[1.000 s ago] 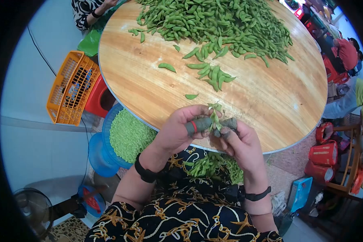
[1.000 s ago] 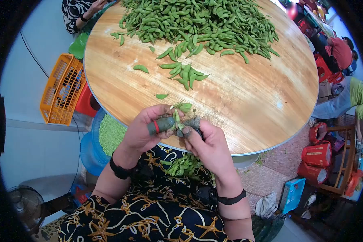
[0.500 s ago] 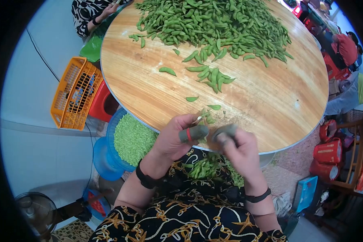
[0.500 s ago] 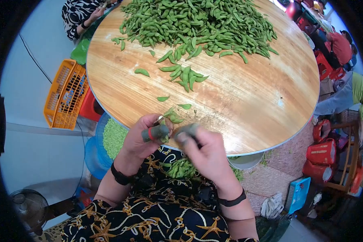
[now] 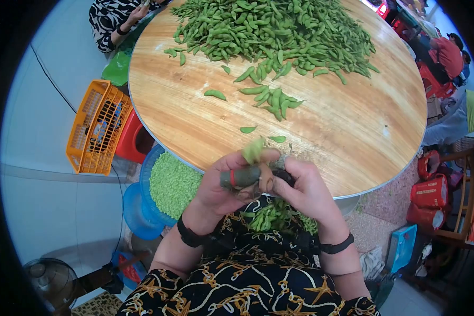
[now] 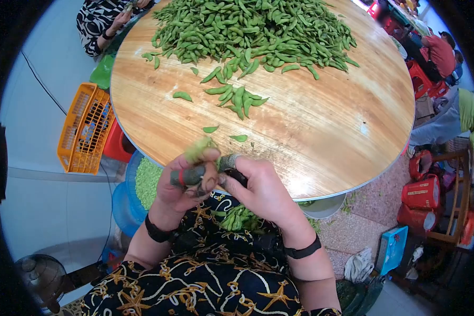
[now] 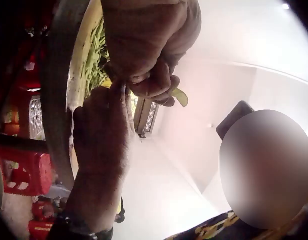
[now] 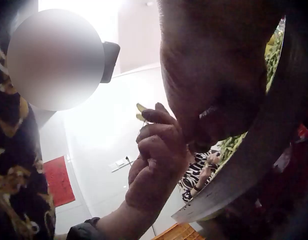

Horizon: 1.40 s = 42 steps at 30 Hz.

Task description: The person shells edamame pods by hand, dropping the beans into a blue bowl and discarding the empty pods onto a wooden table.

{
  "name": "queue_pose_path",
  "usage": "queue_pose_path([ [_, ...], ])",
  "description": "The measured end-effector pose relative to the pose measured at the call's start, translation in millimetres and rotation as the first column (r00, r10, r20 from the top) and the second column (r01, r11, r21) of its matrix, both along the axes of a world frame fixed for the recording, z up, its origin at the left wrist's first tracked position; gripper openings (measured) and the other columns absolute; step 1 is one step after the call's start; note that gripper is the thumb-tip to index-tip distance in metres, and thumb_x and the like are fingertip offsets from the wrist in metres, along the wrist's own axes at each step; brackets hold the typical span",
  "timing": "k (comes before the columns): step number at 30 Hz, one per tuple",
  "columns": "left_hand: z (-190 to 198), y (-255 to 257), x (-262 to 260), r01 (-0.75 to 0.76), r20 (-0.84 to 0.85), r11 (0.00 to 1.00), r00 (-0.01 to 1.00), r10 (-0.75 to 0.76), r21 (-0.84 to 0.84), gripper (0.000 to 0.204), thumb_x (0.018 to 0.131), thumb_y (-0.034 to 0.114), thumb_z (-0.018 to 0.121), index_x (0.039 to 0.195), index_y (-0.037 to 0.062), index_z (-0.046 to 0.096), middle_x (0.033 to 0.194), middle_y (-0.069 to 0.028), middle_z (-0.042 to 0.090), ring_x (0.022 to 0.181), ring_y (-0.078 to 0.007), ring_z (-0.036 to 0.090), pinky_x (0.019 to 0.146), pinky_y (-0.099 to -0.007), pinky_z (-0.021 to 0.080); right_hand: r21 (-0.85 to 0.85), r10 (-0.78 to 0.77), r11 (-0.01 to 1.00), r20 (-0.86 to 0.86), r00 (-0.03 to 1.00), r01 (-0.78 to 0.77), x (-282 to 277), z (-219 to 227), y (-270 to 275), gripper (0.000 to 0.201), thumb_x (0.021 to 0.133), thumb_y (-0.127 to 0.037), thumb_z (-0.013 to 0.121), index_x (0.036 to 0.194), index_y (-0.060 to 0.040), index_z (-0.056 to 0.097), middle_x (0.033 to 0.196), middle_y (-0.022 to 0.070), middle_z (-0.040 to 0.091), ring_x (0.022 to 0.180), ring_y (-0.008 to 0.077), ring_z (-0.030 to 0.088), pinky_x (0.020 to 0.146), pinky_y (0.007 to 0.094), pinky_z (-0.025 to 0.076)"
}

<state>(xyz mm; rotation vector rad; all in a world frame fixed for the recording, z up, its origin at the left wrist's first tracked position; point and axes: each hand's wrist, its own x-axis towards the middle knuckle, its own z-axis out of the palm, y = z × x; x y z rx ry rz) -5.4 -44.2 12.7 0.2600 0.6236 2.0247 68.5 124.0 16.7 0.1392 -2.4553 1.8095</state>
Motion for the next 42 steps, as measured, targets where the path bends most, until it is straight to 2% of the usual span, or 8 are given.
queue_pose_path([
  [9,-0.9,10.3,-7.0,-0.04,0.06,0.965,0.998,0.026,0.259,0.039,0.087,0.02,0.057,0.115,-0.0059,0.048,0.083,-0.0135,0.06,0.056,-0.0067,0.051,0.051,-0.0141,0.043,-0.698,-0.032,0.673,0.303,0.953,0.245,2.1,7.4,0.8,0.013,0.086,-0.011,0.06,0.09,0.0006,0.056,0.066,-0.0024,0.054,0.056,0.0024,0.043,0.049,0.0185,0.034],
  [15,2.4,21.1,2.0,-0.208,-0.253,0.947,0.957,0.145,-0.244,0.022,0.082,0.007,0.065,0.102,0.0001,0.058,0.087,-0.0015,0.06,0.076,-0.0071,0.055,0.069,-0.019,0.044,0.0,-0.239,0.971,0.051,0.97,0.239,8.1,14.9,1.8,0.009,0.08,-0.006,0.06,0.078,0.0026,0.057,0.057,0.0009,0.049,0.055,0.0041,0.043,0.047,0.0232,0.037],
  [20,-8.2,20.3,-0.5,-0.187,-0.22,0.972,0.963,0.152,-0.146,0.017,0.081,0.005,0.064,0.096,0.001,0.06,0.088,-0.0014,0.06,0.082,-0.0076,0.055,0.073,-0.0219,0.046,-0.367,-0.142,0.899,0.272,0.952,0.239,10.9,17.9,-3.3,0.01,0.079,-0.007,0.061,0.077,0.0022,0.058,0.058,0.0001,0.05,0.054,0.0039,0.042,0.047,0.0227,0.036],
  [23,-7.8,17.2,-0.4,-0.135,-0.126,0.978,0.985,0.115,-0.159,0.013,0.081,0.005,0.064,0.093,0.0012,0.06,0.086,-0.0003,0.06,0.078,-0.0068,0.055,0.07,-0.0218,0.046,-0.31,-0.214,0.913,0.195,0.957,0.267,12.2,9.4,3.4,0.01,0.079,-0.008,0.062,0.079,0.0017,0.058,0.058,-0.0009,0.05,0.055,0.0036,0.043,0.048,0.0222,0.036],
  [28,20.1,3.8,4.4,-0.546,-0.788,0.64,0.596,-0.156,-0.54,0.027,0.08,0.015,0.068,0.1,-0.0002,0.059,0.084,-0.0021,0.062,0.074,-0.0076,0.056,0.068,-0.0226,0.046,0.241,-0.466,0.84,-0.141,0.873,0.487,12.6,19.2,3.4,0.012,0.076,-0.007,0.064,0.084,0.0003,0.058,0.059,0.0108,0.054,0.049,0.0173,0.053,0.048,0.0276,0.042],
  [33,9.0,20.2,8.9,-0.487,-0.803,0.789,0.596,-0.014,-0.375,0.027,0.079,0.013,0.069,0.1,-0.0014,0.061,0.089,-0.0066,0.065,0.082,-0.0109,0.06,0.074,-0.0277,0.048,0.312,-0.368,0.852,-0.212,0.905,0.42,16.0,29.9,-12.0,0.012,0.074,-0.006,0.064,0.083,0.0002,0.058,0.062,0.0144,0.056,0.052,0.0223,0.058,0.05,0.0304,0.045],
  [35,4.5,19.1,9.3,-0.224,-0.33,0.943,0.934,0.136,-0.246,0.029,0.079,0.006,0.065,0.107,-0.0013,0.059,0.099,-0.0108,0.064,0.092,-0.0164,0.06,0.085,-0.0302,0.047,0.044,-0.308,0.95,-0.018,0.951,0.309,17.6,25.7,-13.3,0.01,0.077,-0.006,0.063,0.081,0.0007,0.057,0.06,0.009,0.055,0.052,0.0149,0.054,0.05,0.0273,0.043],
  [42,-18.2,22.1,11.4,-0.419,-0.312,0.901,0.876,0.367,-0.117,0.013,0.079,0.002,0.064,0.09,0.0026,0.057,0.096,-0.0114,0.064,0.093,-0.0195,0.062,0.084,-0.0315,0.048,-0.601,0.126,0.795,0.304,0.944,0.087,20.2,17.0,-3.9,0.021,0.096,-0.019,0.042,0.086,-0.0036,0.052,0.065,-0.0025,0.049,0.054,0.0042,0.039,0.05,0.0196,0.032],
])
